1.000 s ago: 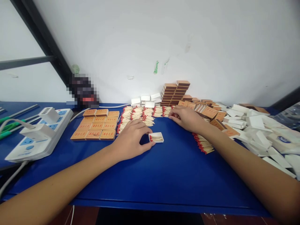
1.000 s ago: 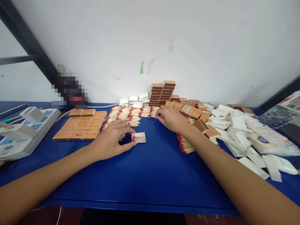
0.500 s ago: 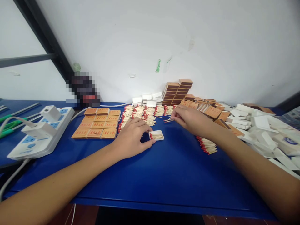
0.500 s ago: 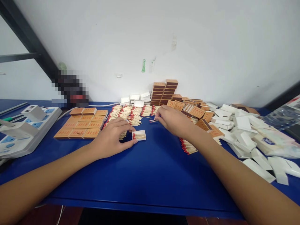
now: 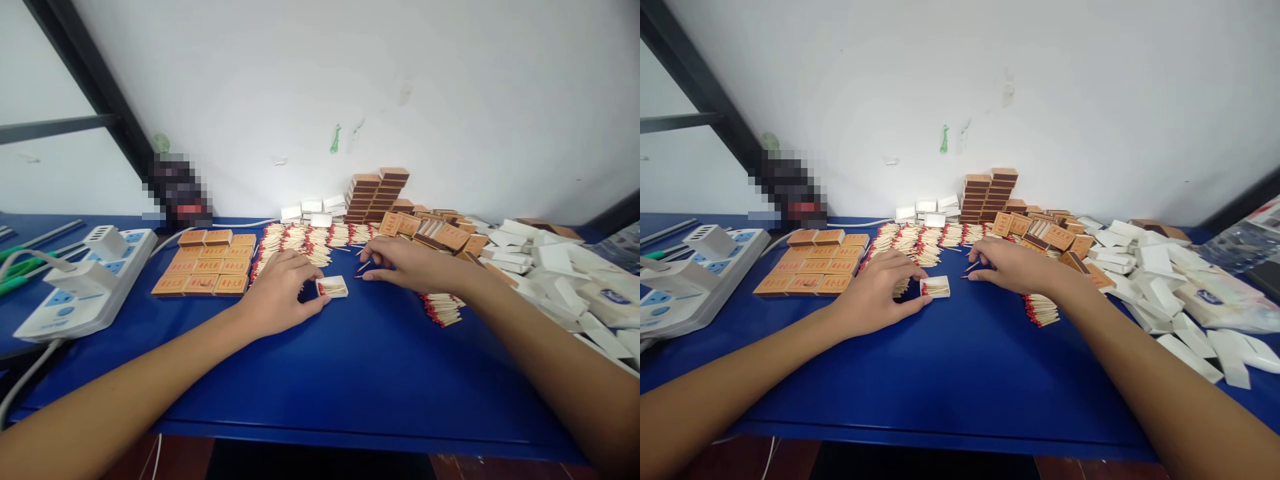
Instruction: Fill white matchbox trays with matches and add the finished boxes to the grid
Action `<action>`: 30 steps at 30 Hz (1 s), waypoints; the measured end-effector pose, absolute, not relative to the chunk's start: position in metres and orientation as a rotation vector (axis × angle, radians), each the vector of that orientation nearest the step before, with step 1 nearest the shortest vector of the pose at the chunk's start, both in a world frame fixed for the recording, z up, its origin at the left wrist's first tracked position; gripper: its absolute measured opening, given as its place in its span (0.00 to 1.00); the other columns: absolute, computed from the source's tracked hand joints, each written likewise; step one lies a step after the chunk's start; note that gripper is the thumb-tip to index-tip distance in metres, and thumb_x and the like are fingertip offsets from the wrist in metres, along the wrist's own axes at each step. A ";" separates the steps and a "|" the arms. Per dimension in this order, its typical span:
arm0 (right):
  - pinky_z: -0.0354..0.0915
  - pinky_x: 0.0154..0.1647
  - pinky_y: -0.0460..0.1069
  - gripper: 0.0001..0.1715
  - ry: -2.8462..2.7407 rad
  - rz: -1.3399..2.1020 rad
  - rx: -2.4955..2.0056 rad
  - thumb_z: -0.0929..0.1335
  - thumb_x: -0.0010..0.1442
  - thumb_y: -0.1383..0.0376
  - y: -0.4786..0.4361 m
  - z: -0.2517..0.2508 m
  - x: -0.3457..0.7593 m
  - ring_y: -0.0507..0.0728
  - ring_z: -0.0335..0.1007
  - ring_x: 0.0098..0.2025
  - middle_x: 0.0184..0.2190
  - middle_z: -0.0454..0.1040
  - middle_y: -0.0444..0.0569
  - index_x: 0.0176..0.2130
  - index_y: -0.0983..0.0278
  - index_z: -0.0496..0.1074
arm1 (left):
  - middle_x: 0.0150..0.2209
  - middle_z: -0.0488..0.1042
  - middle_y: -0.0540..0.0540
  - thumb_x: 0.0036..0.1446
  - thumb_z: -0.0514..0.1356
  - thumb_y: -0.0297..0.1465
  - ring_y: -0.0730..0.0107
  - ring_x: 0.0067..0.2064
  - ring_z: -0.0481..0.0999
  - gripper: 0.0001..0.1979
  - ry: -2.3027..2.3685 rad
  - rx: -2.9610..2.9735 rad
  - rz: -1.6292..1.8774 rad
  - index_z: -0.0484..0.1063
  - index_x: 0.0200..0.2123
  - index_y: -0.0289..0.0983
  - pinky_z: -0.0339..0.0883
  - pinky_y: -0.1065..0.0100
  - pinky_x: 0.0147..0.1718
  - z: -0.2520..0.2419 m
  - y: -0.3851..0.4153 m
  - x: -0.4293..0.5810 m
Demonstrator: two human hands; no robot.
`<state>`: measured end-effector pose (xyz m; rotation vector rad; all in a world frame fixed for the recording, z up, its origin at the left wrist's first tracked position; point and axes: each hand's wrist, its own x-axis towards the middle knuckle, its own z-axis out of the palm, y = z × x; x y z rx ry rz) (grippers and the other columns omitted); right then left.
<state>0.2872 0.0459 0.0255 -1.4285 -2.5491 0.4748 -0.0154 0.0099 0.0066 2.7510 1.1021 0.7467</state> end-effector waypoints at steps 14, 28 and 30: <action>0.63 0.36 0.52 0.12 -2.576 0.333 -1.502 0.63 0.70 0.60 0.054 0.024 0.288 0.59 0.72 0.36 0.37 0.79 0.52 0.37 0.60 0.72 | 0.44 0.81 0.43 0.64 0.68 0.40 0.53 0.51 0.76 0.12 1.102 2.745 0.726 0.79 0.46 0.39 0.69 0.52 0.54 0.007 0.010 -0.016; 0.63 0.36 0.52 0.11 -2.616 0.470 -1.453 0.67 0.67 0.55 0.043 0.033 0.282 0.59 0.71 0.37 0.38 0.77 0.51 0.41 0.59 0.74 | 0.44 0.81 0.43 0.64 0.68 0.39 0.54 0.51 0.77 0.13 1.091 2.750 0.731 0.79 0.46 0.38 0.69 0.52 0.54 0.009 0.010 -0.015; 0.63 0.36 0.53 0.11 -2.613 0.472 -1.487 0.65 0.69 0.58 0.043 0.030 0.280 0.59 0.71 0.37 0.39 0.78 0.52 0.38 0.59 0.73 | 0.44 0.81 0.43 0.64 0.68 0.39 0.54 0.51 0.77 0.12 1.089 2.748 0.732 0.79 0.45 0.38 0.69 0.52 0.53 0.009 0.010 -0.014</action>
